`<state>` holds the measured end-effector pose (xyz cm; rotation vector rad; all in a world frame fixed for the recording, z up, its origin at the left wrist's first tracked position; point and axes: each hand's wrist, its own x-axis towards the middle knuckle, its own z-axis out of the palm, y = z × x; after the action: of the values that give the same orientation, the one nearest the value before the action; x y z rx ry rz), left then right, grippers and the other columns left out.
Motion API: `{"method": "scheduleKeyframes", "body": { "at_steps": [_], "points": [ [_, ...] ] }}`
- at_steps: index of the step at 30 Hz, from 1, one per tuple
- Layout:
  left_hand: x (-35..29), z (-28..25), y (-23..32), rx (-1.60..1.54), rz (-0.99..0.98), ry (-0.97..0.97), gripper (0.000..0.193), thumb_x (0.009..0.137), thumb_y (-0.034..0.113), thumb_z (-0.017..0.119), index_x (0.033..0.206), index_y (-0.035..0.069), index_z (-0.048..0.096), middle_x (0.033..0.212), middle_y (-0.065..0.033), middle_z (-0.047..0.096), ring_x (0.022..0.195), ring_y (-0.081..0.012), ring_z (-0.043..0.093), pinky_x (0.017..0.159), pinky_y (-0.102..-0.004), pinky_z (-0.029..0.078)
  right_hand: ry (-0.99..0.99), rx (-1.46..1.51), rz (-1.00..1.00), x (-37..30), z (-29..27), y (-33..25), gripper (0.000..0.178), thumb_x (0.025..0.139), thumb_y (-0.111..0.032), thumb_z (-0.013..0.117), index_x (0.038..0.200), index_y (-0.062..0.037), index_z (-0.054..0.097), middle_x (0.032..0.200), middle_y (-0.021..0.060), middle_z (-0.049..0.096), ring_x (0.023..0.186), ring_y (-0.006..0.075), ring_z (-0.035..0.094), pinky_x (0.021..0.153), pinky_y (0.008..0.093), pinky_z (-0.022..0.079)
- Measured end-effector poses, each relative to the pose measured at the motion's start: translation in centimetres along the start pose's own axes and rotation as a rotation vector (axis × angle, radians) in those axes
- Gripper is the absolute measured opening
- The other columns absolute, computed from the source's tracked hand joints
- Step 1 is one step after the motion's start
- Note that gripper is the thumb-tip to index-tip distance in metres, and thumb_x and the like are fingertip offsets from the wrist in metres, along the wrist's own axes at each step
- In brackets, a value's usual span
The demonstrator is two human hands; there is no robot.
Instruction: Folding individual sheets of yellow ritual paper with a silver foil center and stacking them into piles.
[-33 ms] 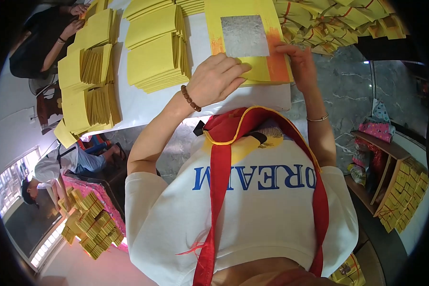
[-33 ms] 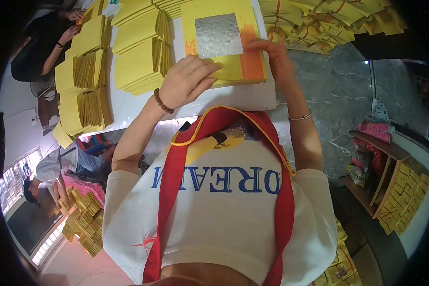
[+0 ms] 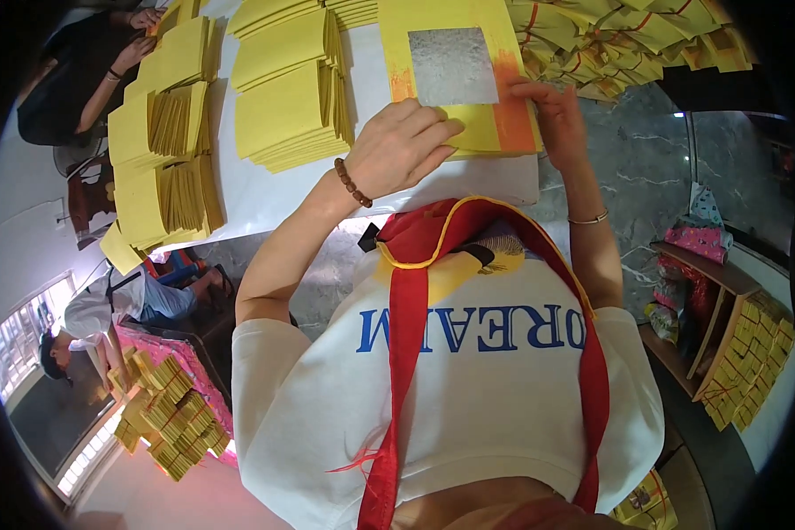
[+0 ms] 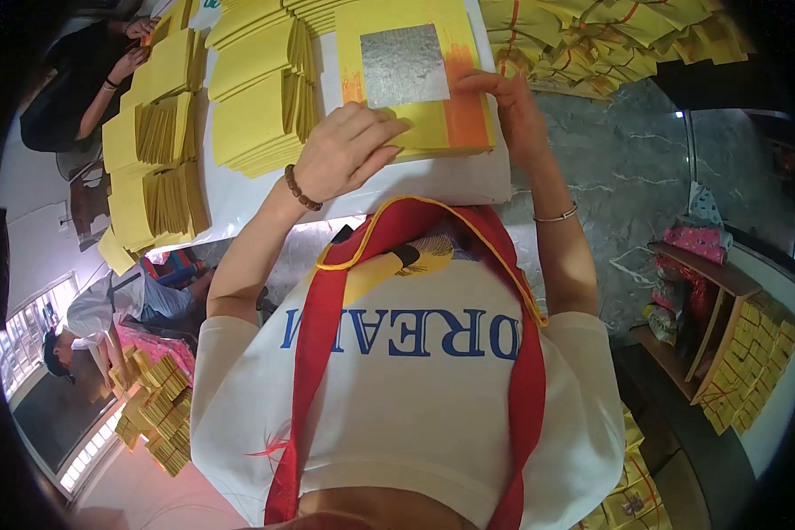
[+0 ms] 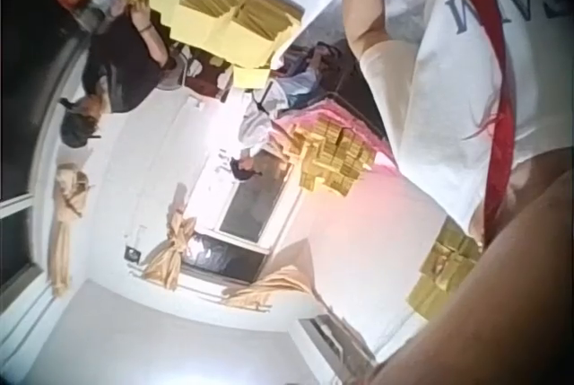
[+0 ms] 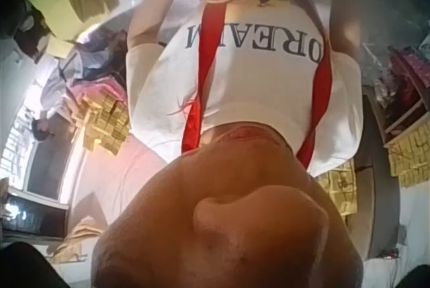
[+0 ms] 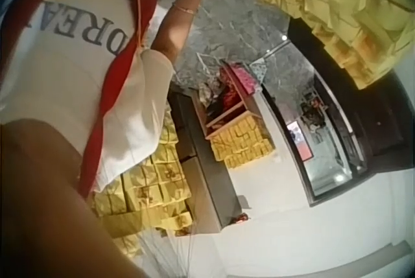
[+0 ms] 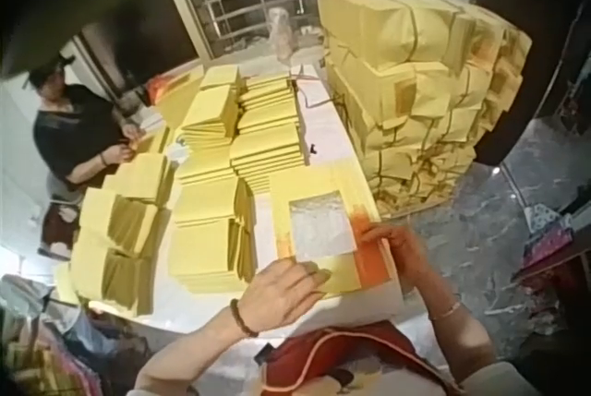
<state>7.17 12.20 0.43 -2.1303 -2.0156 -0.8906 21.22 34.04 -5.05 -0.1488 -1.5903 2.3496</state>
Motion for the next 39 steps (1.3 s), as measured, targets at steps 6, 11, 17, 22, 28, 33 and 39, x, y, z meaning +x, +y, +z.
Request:
{"method": "scheduleKeyframes", "body": {
  "at_steps": [6, 11, 17, 22, 28, 33, 39],
  "points": [
    [0.1, -0.1, 0.2, 0.089, 0.054, -0.079, 0.03, 0.077, 0.028, 0.066, 0.099, 0.008, 0.062, 0.09, -0.0055, 0.058, 0.079, -0.0233, 0.054, 0.066, -0.0326, 0.046, 0.006, -0.108, -0.03, 0.1, -0.8, 0.7, 0.07, 0.097, -0.049, 0.014, 0.105, 0.0017, 0.06, 0.118, 0.013, 0.057, 0.116, 0.023, 0.046, 0.104, 0.0365, 0.026],
    [0.5, -0.2, -0.4, -0.044, 0.004, -0.072, 0.022, 0.08, 0.022, 0.064, 0.095, 0.007, 0.063, 0.087, -0.007, 0.058, 0.079, -0.0243, 0.056, 0.065, -0.0336, 0.047, 0.006, 0.002, 0.003, 0.1, -0.8, 0.7, 0.069, 0.097, -0.048, 0.014, 0.105, 0.0022, 0.06, 0.118, 0.0126, 0.057, 0.115, 0.0233, 0.047, 0.104, 0.0363, 0.026],
    [1.0, -0.6, -0.9, -0.207, -0.136, -0.074, 0.013, 0.084, 0.015, 0.059, 0.086, 0.003, 0.062, 0.076, -0.0103, 0.058, 0.072, -0.0272, 0.057, 0.062, -0.0354, 0.047, 0.017, 0.021, 0.041, 0.1, -1.0, 0.7, 0.069, 0.097, -0.049, 0.014, 0.106, 0.0017, 0.06, 0.118, 0.0128, 0.057, 0.115, 0.0229, 0.047, 0.103, 0.036, 0.029],
    [1.1, -0.7, -1.1, -0.29, -0.27, -0.067, 0.015, 0.086, 0.015, 0.056, 0.084, 0.001, 0.062, 0.071, -0.0123, 0.059, 0.065, -0.0282, 0.058, 0.059, -0.0354, 0.047, -0.037, -0.069, -0.037, 0.1, -1.1, 0.8, 0.064, 0.096, -0.049, 0.021, 0.11, 0.001, 0.058, 0.118, 0.0123, 0.056, 0.113, 0.0217, 0.049, 0.102, 0.0353, 0.031],
    [1.2, -0.6, -1.8, -0.533, -0.577, -0.071, 0.02, 0.091, 0.018, 0.056, 0.086, -0.001, 0.061, 0.055, -0.0013, 0.051, 0.05, -0.006, 0.045, 0.047, -0.0242, 0.038, 0.031, -0.349, -0.002, -0.3, 0.3, 0.0, 0.051, 0.077, -0.012, 0.068, 0.123, -0.0013, 0.05, 0.116, 0.0049, 0.056, 0.112, 0.0138, 0.048, 0.099, 0.0301, 0.034],
    [1.2, -0.7, -2.0, -0.621, -0.648, -0.112, 0.021, 0.091, 0.019, 0.056, 0.085, 0.0, 0.061, 0.056, 0.0032, 0.048, 0.052, -0.0032, 0.043, 0.046, -0.0222, 0.036, 0.081, -0.368, 0.022, -0.3, 1.6, -0.7, 0.07, 0.071, -0.005, 0.073, 0.133, -0.005, 0.041, 0.124, 0.0057, 0.053, 0.119, 0.0154, 0.045, 0.103, 0.0319, 0.032],
    [1.2, -0.9, -1.8, -0.631, -0.646, -0.133, 0.019, 0.089, 0.016, 0.055, 0.083, -0.001, 0.061, 0.058, 0.003, 0.051, 0.053, -0.0033, 0.044, 0.048, -0.0221, 0.037, 0.007, -0.437, -0.067, -0.2, 1.6, -0.5, 0.084, 0.07, -0.007, 0.074, 0.141, -0.0101, 0.029, 0.132, 0.0106, 0.047, 0.124, 0.0188, 0.041, 0.103, 0.0328, 0.032]
  ]
}}
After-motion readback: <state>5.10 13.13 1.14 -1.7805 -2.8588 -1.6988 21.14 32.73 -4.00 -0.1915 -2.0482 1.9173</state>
